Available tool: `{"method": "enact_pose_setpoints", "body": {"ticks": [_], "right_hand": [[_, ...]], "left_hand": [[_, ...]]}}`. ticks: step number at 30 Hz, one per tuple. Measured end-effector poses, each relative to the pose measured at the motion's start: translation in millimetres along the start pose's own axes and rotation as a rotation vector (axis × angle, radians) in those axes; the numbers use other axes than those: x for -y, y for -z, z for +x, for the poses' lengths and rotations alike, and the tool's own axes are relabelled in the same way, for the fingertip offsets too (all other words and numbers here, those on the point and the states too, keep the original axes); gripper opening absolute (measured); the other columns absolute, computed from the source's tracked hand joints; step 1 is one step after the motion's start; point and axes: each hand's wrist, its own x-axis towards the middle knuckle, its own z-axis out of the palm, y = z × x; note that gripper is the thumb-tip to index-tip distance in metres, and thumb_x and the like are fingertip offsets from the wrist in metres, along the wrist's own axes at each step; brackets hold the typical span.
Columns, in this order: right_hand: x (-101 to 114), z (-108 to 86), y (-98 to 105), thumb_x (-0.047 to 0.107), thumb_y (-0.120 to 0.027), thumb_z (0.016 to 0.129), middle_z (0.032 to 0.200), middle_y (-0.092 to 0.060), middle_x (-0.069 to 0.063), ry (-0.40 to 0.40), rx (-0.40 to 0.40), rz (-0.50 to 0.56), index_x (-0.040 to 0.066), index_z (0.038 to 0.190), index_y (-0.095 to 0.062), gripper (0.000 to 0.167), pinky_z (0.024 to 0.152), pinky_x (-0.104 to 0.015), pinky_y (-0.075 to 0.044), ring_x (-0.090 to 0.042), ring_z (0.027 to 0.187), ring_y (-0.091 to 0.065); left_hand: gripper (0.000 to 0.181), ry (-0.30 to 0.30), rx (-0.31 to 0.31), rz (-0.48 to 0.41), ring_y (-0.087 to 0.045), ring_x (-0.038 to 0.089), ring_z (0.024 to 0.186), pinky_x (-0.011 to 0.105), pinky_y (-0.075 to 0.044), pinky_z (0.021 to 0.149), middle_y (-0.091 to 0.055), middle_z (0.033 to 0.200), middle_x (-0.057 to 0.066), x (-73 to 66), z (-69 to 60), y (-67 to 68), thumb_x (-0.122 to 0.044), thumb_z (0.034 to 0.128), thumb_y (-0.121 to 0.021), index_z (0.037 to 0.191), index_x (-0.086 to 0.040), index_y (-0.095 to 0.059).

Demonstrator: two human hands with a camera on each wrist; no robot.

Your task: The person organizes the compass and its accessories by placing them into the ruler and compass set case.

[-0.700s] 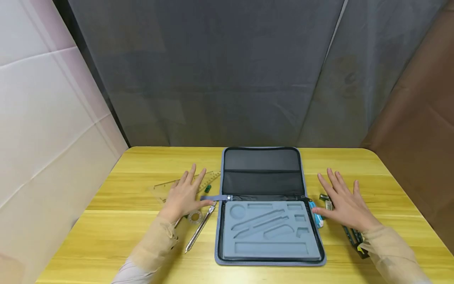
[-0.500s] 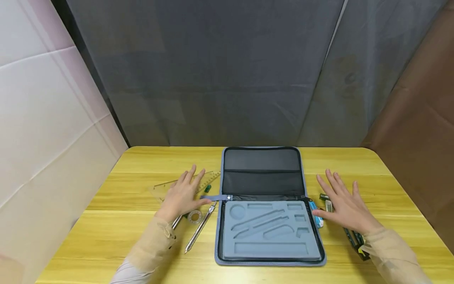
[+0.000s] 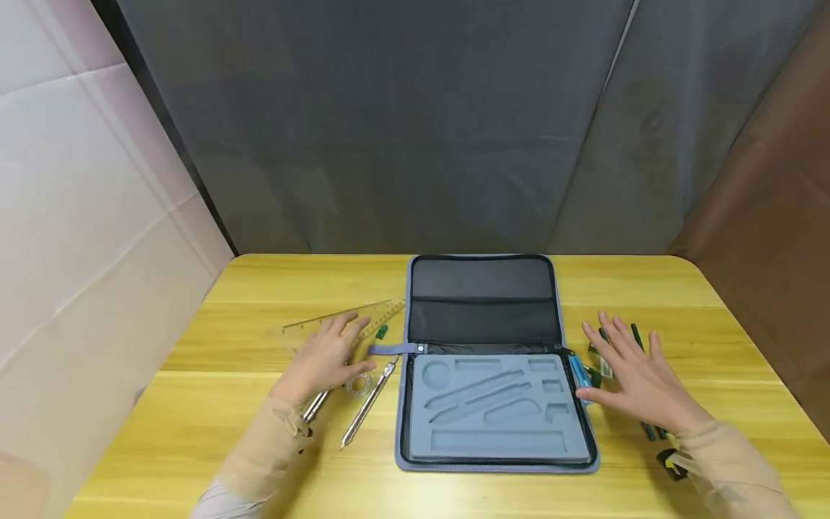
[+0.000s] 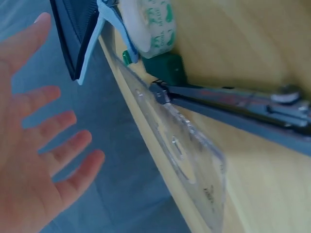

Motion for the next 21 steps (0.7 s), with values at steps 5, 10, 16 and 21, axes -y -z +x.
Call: {"method": "enact_pose_setpoints", "body": {"ticks": [5, 10, 16, 21], "right_hand": [[1, -3.7, 0, 0.056, -0.063, 0.075, 0.152, 0.0, -0.008, -0.001, -0.001, 0.008, 0.023, 0.147, -0.007, 0.097, 0.101, -0.063, 0.011, -0.029, 0.138, -0.001], [1, -8.2, -1, 0.053, -0.066, 0.074, 0.152, 0.001, -0.007, -0.011, 0.01, 0.044, 0.024, 0.147, -0.008, 0.097, 0.1, -0.064, 0.012, -0.027, 0.139, 0.002], [3, -9.8, -2, 0.053, -0.065, 0.075, 0.152, 0.003, -0.005, 0.014, 0.015, 0.046, 0.023, 0.147, -0.008, 0.097, 0.101, -0.061, 0.013, -0.021, 0.138, 0.006], [9, -11.1, -6, 0.052, -0.067, 0.073, 0.152, -0.002, -0.006, 0.044, 0.019, 0.069, 0.023, 0.147, -0.011, 0.096, 0.103, -0.061, 0.009, -0.021, 0.139, 0.002]], "left_hand": [[0.064, -0.05, 0.003, -0.03, -0.045, 0.037, 0.114, 0.05, -0.042, 0.091, -0.045, 0.128, 0.018, 0.2, -0.6, -0.8, -0.037, 0.0779, -0.069, 0.128, -0.004, -0.049], [0.065, -0.041, 0.036, -0.084, -0.043, 0.034, 0.116, 0.047, -0.043, 0.091, -0.044, 0.13, 0.017, -0.1, -4.2, -2.4, -0.037, 0.0779, -0.07, 0.129, -0.004, -0.047], [0.068, -0.024, 0.06, -0.104, -0.043, 0.034, 0.116, 0.048, -0.043, 0.091, -0.043, 0.131, 0.016, 0.8, -10.5, -2.4, -0.037, 0.0759, -0.071, 0.131, -0.005, -0.046], [0.066, -0.021, 0.065, -0.128, -0.043, 0.033, 0.117, 0.048, -0.042, 0.091, -0.042, 0.132, 0.015, 1.4, -15.4, -3.1, -0.036, 0.0776, -0.07, 0.132, -0.006, -0.046]]}}
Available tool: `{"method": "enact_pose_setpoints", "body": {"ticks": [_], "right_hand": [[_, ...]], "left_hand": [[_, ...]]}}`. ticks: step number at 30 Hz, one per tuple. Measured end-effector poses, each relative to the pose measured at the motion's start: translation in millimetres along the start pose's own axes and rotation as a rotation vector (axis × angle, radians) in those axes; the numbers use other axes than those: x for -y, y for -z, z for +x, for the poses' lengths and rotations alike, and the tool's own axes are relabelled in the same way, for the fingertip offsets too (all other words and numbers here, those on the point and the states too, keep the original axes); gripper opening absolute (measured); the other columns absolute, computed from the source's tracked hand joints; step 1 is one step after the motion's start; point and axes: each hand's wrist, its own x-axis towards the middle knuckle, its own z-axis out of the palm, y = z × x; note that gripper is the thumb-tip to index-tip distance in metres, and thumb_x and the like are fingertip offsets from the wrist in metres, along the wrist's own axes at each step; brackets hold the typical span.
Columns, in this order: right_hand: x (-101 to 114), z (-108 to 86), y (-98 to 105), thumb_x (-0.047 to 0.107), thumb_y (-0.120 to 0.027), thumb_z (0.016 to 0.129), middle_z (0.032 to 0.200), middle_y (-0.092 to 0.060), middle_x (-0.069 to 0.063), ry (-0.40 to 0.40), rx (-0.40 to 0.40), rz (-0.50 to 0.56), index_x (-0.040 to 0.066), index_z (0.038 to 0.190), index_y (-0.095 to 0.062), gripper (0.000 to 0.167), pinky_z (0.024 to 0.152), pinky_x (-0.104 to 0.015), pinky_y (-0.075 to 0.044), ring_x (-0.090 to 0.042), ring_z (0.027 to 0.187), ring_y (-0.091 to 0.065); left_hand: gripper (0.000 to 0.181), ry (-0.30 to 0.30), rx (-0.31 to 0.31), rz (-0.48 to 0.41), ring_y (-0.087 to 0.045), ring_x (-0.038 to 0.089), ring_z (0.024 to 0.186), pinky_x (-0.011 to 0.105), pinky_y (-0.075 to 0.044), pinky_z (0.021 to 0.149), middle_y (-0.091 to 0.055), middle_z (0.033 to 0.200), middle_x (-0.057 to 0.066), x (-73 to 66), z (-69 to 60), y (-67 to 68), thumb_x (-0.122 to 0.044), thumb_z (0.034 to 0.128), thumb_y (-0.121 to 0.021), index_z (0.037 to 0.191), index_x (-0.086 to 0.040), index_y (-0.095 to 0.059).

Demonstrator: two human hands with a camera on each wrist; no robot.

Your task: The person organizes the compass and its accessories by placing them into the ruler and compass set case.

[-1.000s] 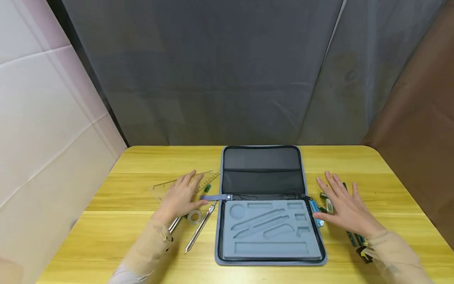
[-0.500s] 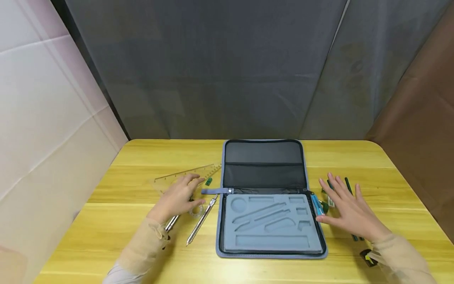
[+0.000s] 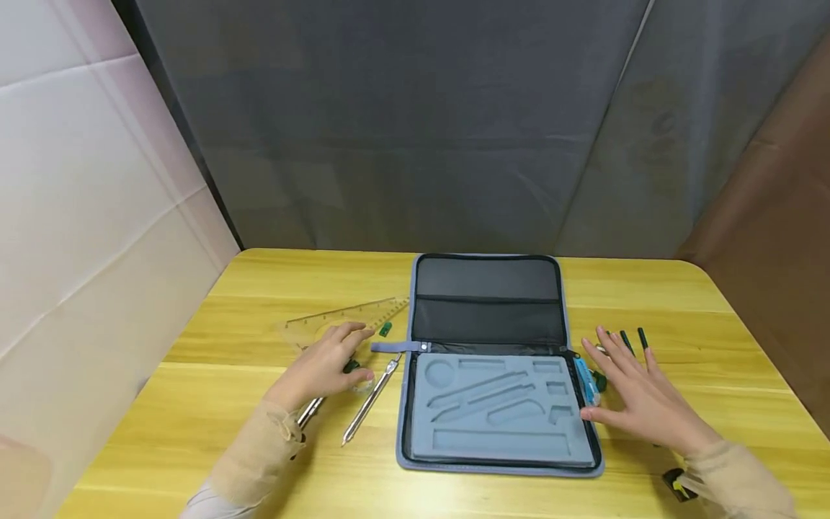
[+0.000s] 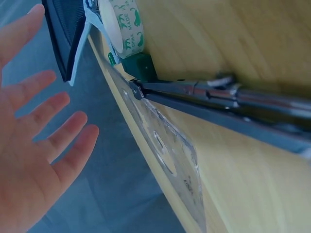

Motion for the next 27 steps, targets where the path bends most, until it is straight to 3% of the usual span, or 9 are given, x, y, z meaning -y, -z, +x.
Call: {"method": "enact_pose_setpoints", "body": {"ticks": [7, 12, 14, 17, 23, 27], "right_hand": [[4, -3.7, -3, 0.049, -0.069, 0.073, 0.152, -0.004, -0.005, 0.009, 0.024, 0.077, 0.023, 0.146, -0.016, 0.094, 0.104, -0.062, -0.009, -0.024, 0.139, -0.005], [6, -8.8, -5, 0.046, -0.07, 0.072, 0.152, -0.008, -0.004, 0.04, 0.062, 0.152, 0.02, 0.146, -0.018, 0.094, 0.089, -0.062, -0.033, -0.038, 0.131, -0.024], [7, -11.0, -6, 0.046, -0.07, 0.072, 0.152, -0.01, -0.002, 0.043, 0.073, 0.176, 0.019, 0.146, -0.019, 0.094, 0.086, -0.059, -0.038, -0.034, 0.132, -0.025], [7, -13.2, -7, 0.046, -0.069, 0.074, 0.152, -0.011, -0.002, 0.042, 0.094, 0.196, 0.015, 0.145, -0.02, 0.092, 0.084, -0.057, -0.041, -0.028, 0.134, -0.023], [9, -13.7, -8, 0.05, -0.067, 0.074, 0.146, -0.026, -0.017, 0.038, 0.124, 0.208, 0.01, 0.142, -0.028, 0.088, 0.086, -0.058, -0.041, -0.042, 0.124, -0.034], [8, -14.1, -8, 0.054, -0.066, 0.072, 0.137, -0.038, -0.021, 0.023, 0.138, 0.184, 0.004, 0.136, -0.039, 0.085, 0.086, -0.056, -0.041, -0.041, 0.12, -0.04]], "left_hand": [[0.06, -0.045, 0.002, 0.023, -0.046, 0.034, 0.112, 0.049, -0.042, 0.092, -0.047, 0.127, 0.017, 2.4, -3.9, -2.2, -0.033, 0.0774, -0.071, 0.126, -0.004, -0.052], [0.061, -0.052, 0.026, 0.011, -0.047, 0.035, 0.112, 0.051, -0.041, 0.093, -0.049, 0.124, 0.017, 4.4, -6.6, -4.5, -0.034, 0.0751, -0.072, 0.125, -0.004, -0.053], [0.061, -0.049, 0.036, 0.0, -0.048, 0.034, 0.111, 0.05, -0.041, 0.092, -0.05, 0.123, 0.017, 4.8, -6.8, -5.5, -0.033, 0.074, -0.073, 0.124, -0.004, -0.053], [0.06, -0.039, 0.056, -0.019, -0.051, 0.034, 0.108, 0.049, -0.042, 0.091, -0.052, 0.12, 0.016, 5.0, -6.9, -7.1, -0.031, 0.0734, -0.074, 0.123, -0.004, -0.054], [0.056, -0.045, 0.063, -0.041, -0.053, 0.03, 0.104, 0.045, -0.045, 0.089, -0.054, 0.115, 0.014, 5.1, -8.6, -8.8, -0.027, 0.0728, -0.075, 0.119, -0.003, -0.056], [0.052, -0.062, 0.064, -0.05, -0.054, 0.027, 0.101, 0.041, -0.047, 0.087, -0.055, 0.113, 0.013, 5.2, -9.1, -10.2, -0.025, 0.0724, -0.076, 0.116, -0.003, -0.058]]}}
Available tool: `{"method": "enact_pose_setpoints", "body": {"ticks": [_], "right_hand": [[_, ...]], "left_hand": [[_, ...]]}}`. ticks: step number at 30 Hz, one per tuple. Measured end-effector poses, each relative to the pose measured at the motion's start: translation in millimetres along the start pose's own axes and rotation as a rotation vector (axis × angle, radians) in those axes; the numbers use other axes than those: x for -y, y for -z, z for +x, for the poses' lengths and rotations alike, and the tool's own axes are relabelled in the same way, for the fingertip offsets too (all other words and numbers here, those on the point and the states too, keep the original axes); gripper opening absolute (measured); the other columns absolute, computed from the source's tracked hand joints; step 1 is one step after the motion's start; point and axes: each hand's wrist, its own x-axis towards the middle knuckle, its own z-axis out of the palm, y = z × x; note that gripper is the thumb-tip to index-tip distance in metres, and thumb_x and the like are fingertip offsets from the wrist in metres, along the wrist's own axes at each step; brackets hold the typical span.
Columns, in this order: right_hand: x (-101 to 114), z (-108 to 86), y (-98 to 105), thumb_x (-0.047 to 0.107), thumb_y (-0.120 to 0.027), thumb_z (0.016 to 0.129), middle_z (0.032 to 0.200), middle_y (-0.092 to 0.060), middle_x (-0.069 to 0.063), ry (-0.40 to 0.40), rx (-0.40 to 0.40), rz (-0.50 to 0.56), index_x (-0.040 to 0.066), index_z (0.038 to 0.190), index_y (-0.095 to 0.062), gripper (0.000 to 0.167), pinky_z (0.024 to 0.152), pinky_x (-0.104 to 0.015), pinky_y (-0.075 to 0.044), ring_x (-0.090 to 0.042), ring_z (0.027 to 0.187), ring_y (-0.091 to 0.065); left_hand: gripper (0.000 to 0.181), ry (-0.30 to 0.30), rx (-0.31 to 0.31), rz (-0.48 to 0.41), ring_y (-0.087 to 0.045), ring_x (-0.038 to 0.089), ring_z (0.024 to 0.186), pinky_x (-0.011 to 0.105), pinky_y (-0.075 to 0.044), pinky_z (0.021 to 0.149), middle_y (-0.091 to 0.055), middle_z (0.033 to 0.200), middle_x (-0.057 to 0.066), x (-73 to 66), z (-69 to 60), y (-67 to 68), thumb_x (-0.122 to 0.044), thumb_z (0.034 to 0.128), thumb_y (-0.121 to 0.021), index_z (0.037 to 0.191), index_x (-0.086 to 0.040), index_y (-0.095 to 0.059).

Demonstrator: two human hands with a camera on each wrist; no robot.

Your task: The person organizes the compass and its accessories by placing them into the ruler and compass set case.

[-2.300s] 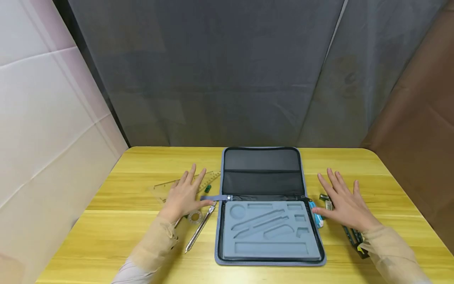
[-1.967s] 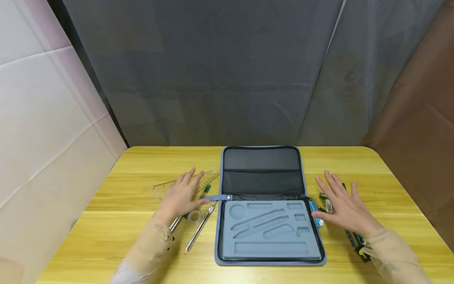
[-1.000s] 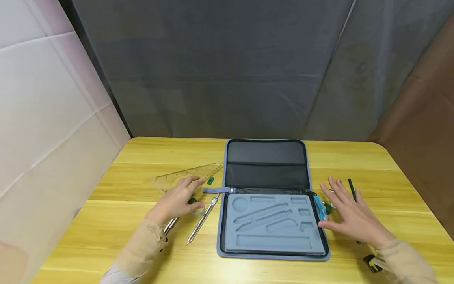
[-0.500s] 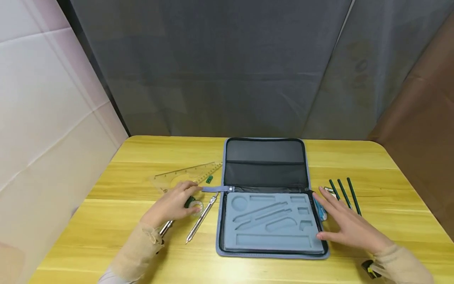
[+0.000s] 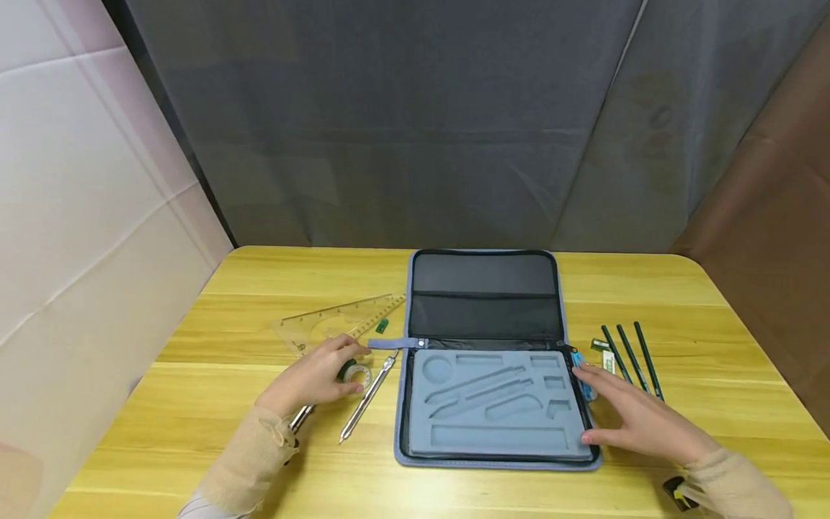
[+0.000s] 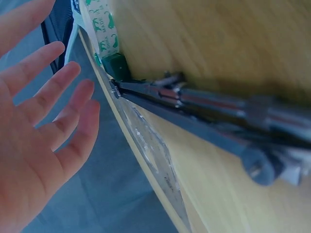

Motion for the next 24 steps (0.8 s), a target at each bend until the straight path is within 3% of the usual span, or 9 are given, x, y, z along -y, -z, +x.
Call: {"method": "enact_pose_setpoints", "body": {"ticks": [6, 9, 16, 24], "right_hand": [[-1, 0.8, -2, 0.058, -0.064, 0.071, 0.13, -0.045, -0.019, -0.006, 0.018, -0.028, 0.002, 0.131, -0.044, 0.085, 0.084, -0.051, -0.045, -0.034, 0.112, -0.049], [-1, 0.4, -3, 0.06, -0.062, 0.07, 0.128, -0.047, -0.015, 0.001, 0.021, -0.039, 0.003, 0.13, -0.046, 0.084, 0.082, -0.047, -0.047, -0.03, 0.109, -0.051], [-2, -2.2, -7, 0.06, -0.062, 0.071, 0.128, -0.045, -0.013, -0.013, 0.055, 0.009, 0.007, 0.131, -0.046, 0.082, 0.081, -0.049, -0.046, -0.035, 0.114, -0.047], [-3, -4.6, -16, 0.056, -0.065, 0.07, 0.129, -0.043, -0.011, 0.007, 0.017, 0.012, 0.004, 0.129, -0.048, 0.081, 0.082, -0.047, -0.045, -0.032, 0.115, -0.044]], "left_hand": [[0.051, 0.015, 0.021, -0.012, -0.053, 0.028, 0.104, 0.042, -0.046, 0.089, -0.054, 0.115, 0.013, 1.3, -1.4, -1.9, -0.024, 0.0715, -0.076, 0.115, -0.004, -0.059], [0.051, -0.005, 0.025, -0.017, -0.053, 0.028, 0.104, 0.042, -0.046, 0.088, -0.054, 0.113, 0.013, 1.8, -1.6, -2.9, -0.023, 0.0708, -0.077, 0.115, -0.003, -0.059], [0.054, -0.018, 0.035, -0.048, -0.051, 0.031, 0.107, 0.047, -0.041, 0.094, -0.054, 0.115, 0.014, 3.2, -0.3, -6.6, -0.021, 0.0686, -0.078, 0.116, -0.002, -0.058], [0.051, -0.026, 0.034, -0.036, -0.051, 0.03, 0.105, 0.051, -0.034, 0.099, -0.056, 0.111, 0.011, 4.3, 0.5, -9.5, -0.019, 0.0678, -0.078, 0.112, -0.002, -0.06]]}}
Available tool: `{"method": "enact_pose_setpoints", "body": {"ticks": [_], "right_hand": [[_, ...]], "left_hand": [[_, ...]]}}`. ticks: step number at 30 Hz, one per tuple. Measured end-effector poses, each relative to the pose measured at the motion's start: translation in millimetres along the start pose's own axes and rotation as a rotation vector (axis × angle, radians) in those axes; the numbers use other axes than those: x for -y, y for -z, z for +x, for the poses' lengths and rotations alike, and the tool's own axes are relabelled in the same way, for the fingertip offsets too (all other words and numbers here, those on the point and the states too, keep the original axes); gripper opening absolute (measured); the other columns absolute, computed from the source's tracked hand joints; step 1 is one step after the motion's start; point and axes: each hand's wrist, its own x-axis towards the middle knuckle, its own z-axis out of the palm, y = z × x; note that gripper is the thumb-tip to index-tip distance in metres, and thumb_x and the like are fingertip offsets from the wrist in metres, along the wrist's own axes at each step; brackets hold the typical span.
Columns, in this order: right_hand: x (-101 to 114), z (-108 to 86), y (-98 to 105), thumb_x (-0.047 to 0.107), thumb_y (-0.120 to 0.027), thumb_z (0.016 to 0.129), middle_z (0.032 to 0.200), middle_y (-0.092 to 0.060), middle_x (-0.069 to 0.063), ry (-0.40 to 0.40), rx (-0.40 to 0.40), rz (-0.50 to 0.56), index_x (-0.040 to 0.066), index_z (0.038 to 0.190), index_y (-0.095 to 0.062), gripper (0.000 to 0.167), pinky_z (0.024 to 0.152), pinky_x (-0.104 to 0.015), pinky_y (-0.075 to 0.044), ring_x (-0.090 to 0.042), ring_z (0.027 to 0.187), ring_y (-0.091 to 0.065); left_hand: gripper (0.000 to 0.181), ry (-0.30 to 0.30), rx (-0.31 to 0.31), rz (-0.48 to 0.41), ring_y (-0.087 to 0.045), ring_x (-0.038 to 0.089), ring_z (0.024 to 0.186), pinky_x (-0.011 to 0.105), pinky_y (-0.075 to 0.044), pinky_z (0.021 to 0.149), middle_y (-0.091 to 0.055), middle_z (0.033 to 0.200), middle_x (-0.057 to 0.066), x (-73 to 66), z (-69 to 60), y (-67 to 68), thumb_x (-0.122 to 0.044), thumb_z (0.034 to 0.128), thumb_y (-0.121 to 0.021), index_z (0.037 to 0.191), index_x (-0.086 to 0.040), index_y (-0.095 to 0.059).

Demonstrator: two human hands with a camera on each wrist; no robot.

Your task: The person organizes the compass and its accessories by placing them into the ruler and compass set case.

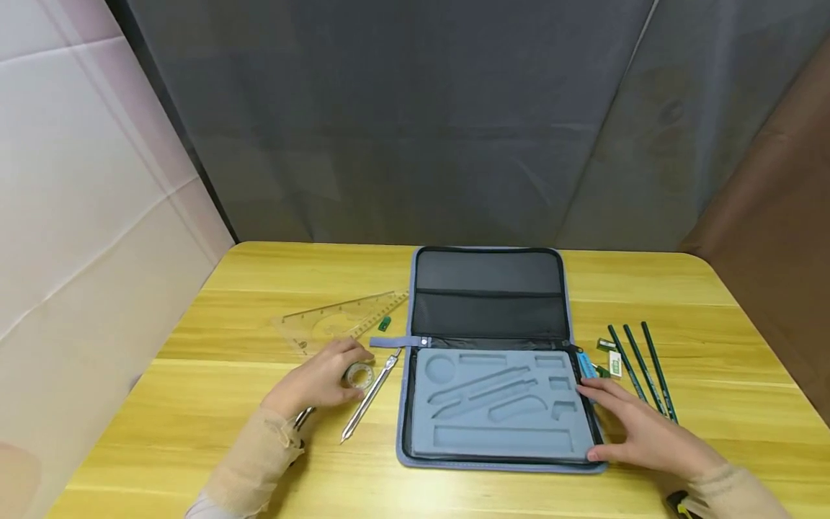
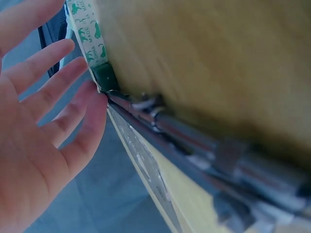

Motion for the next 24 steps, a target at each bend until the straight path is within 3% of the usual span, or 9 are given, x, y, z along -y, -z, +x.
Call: {"method": "enact_pose_setpoints", "body": {"ticks": [6, 15, 24], "right_hand": [[0, -2.1, -3, 0.058, -0.068, 0.066, 0.13, -0.042, -0.01, -0.015, -0.015, 0.018, 0.003, 0.13, -0.047, 0.086, 0.081, -0.046, -0.046, -0.031, 0.115, -0.043], [1, -0.6, -1, 0.061, -0.067, 0.065, 0.126, -0.043, -0.008, -0.015, 0.026, 0.059, 0.001, 0.128, -0.048, 0.089, 0.082, -0.038, -0.047, -0.027, 0.112, -0.045], [2, 1.2, -1, 0.063, -0.067, 0.063, 0.126, -0.046, -0.013, -0.054, 0.062, 0.053, -0.001, 0.128, -0.047, 0.094, 0.083, -0.046, -0.045, -0.032, 0.112, -0.047]], "left_hand": [[0.049, -0.018, 0.0, 0.012, -0.052, 0.028, 0.102, 0.043, -0.044, 0.09, -0.057, 0.108, 0.009, -2.0, 2.5, 1.5, -0.018, 0.0661, -0.079, 0.109, -0.002, -0.061], [0.045, 0.02, 0.064, -0.012, -0.051, 0.031, 0.105, 0.045, -0.043, 0.092, -0.057, 0.108, 0.011, -4.2, 6.5, 2.0, -0.012, 0.0638, -0.078, 0.106, -0.002, -0.063], [0.039, -0.054, 0.06, 0.011, -0.055, 0.026, 0.093, 0.039, -0.048, 0.082, -0.06, 0.098, 0.008, -3.1, 12.3, 0.4, -0.005, 0.0613, -0.075, 0.098, -0.001, -0.064]]}}
